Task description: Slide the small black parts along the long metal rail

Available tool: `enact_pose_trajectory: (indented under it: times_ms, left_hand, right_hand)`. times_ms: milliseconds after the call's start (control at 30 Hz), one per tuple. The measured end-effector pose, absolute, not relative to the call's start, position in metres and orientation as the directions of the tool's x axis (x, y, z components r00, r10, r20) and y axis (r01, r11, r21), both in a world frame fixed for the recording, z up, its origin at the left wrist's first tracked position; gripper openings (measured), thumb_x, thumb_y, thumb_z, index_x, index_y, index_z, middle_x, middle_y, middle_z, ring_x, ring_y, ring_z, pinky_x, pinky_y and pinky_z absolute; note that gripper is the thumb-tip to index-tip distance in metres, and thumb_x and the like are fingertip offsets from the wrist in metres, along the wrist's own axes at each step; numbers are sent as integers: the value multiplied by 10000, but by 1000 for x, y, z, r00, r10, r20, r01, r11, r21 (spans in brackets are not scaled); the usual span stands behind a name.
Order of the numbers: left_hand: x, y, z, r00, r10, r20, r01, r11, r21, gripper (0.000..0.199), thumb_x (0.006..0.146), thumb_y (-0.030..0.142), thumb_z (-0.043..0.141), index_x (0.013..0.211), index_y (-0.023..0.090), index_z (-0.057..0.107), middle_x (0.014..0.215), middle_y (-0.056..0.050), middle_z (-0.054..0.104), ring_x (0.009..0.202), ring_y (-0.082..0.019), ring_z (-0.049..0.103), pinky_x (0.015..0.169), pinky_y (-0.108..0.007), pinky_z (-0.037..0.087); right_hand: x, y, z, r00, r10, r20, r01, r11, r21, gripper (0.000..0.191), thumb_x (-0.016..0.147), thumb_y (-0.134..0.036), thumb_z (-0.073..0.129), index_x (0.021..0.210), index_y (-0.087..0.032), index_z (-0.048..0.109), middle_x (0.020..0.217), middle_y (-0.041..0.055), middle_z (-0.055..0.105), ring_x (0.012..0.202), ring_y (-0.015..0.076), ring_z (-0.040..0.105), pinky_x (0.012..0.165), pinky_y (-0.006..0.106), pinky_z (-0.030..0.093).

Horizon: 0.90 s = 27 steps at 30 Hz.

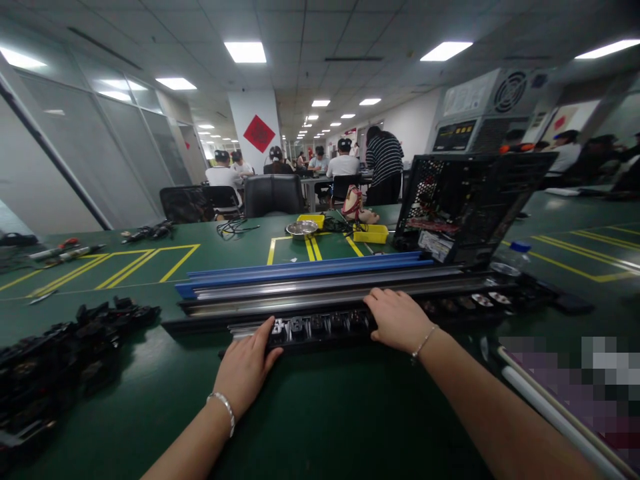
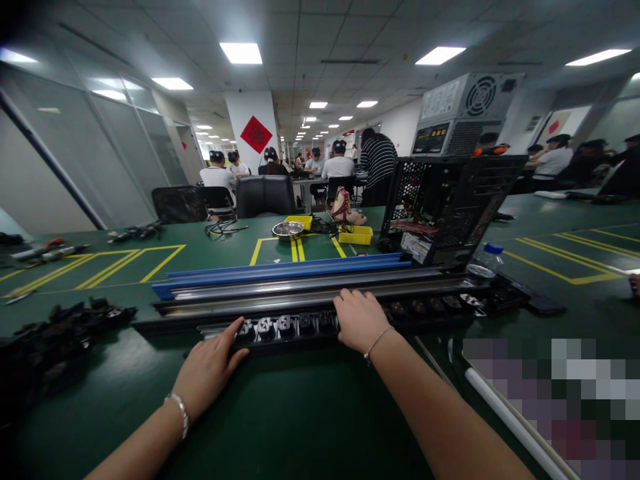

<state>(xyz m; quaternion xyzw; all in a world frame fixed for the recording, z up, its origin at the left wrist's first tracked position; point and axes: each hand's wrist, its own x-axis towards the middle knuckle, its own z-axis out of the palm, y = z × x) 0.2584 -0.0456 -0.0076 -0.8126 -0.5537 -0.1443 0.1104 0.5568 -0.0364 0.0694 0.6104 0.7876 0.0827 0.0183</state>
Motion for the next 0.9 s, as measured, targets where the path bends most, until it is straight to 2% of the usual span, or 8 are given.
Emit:
enact_pose_trajectory:
  times_ms: [167, 267, 333, 433, 533, 633, 733, 900]
  left_hand:
    - [262, -44, -6, 340, 871, 355, 933, -360, -10, 484, 901, 376, 372, 1334, 162, 332, 993, -95, 670, 872, -217, 626, 756, -348, 452]
    - [263, -40, -6, 360, 855, 374, 922, -386, -5, 476, 900, 361, 382, 1330, 160, 335, 1042, -101, 657, 895, -215, 621, 762, -342, 447]
    - [262, -37, -8, 373, 837, 399, 914, -405, -5, 471, 899, 353, 383, 1329, 166, 336, 1128, -111, 620, 941, -217, 607, 770, -343, 449]
    - [261, -34, -12, 361, 826, 434, 916, -400, 0, 463, 889, 352, 400, 1318, 184, 360, 1251, -113, 534, 1018, -225, 572, 778, -344, 459]
    - [260, -33, -15, 333, 815, 473, 921, -389, 22, 505, 860, 365, 456, 1321, 176, 374, 1254, -119, 520, 1044, -231, 543, 825, -360, 458]
    - [261, -38, -14, 330, 784, 525, 921, -391, 5, 525, 850, 329, 474, 1351, 227, 352, 1329, -113, 452, 1198, -262, 420, 930, -418, 401]
    - [264, -44, -13, 371, 777, 508, 914, -402, -52, 497, 854, 299, 462, 1340, 337, 366, 1421, -77, 341, 1303, -290, 275, 984, -478, 336]
    - [267, -50, -15, 360, 818, 449, 928, -363, -82, 550, 848, 323, 467, 1367, 381, 294, 1419, -59, 355, 1319, -311, 242, 1030, -562, 215]
  right_hand:
    - [520, -34, 88, -378, 916, 137, 923, 384, -20, 530, 686, -494, 611, 1126, -207, 538, 1128, 98, 573, 1034, 268, 517, 883, 398, 382]
    - [500, -34, 79, -404, 881, 247, 887, 443, -128, 457, 781, -498, 511, 1128, -202, 537, 1159, 81, 577, 1085, 238, 495, 944, 402, 347]
    - [490, -34, 65, -345, 870, 351, 895, 418, -157, 378, 828, -473, 453, 1108, -236, 543, 1181, 61, 579, 1120, 231, 473, 1011, 470, 256]
    - [482, -34, 38, -261, 840, 475, 908, 381, -175, 320, 862, -421, 411, 1096, -253, 550, 1185, 56, 585, 1146, 229, 456, 1046, 530, 144]
    - [478, -34, 14, -216, 807, 550, 913, 367, -180, 288, 883, -337, 387, 1049, -214, 588, 1139, 61, 613, 1093, 207, 501, 1057, 488, 146]
    - [475, -32, 1, -207, 771, 602, 910, 377, -170, 282, 881, -292, 391, 1044, -198, 602, 1107, 58, 631, 1057, 191, 524, 1048, 444, 185]
    - [474, -32, -1, -214, 745, 632, 910, 388, -149, 278, 884, -291, 395, 1040, -202, 608, 1094, 54, 639, 1046, 188, 531, 1062, 454, 147]
    - [474, -33, 0, -229, 729, 645, 916, 386, -111, 295, 890, -285, 392, 1098, -216, 590, 1113, 39, 634, 1093, 200, 502, 1076, 503, 54]
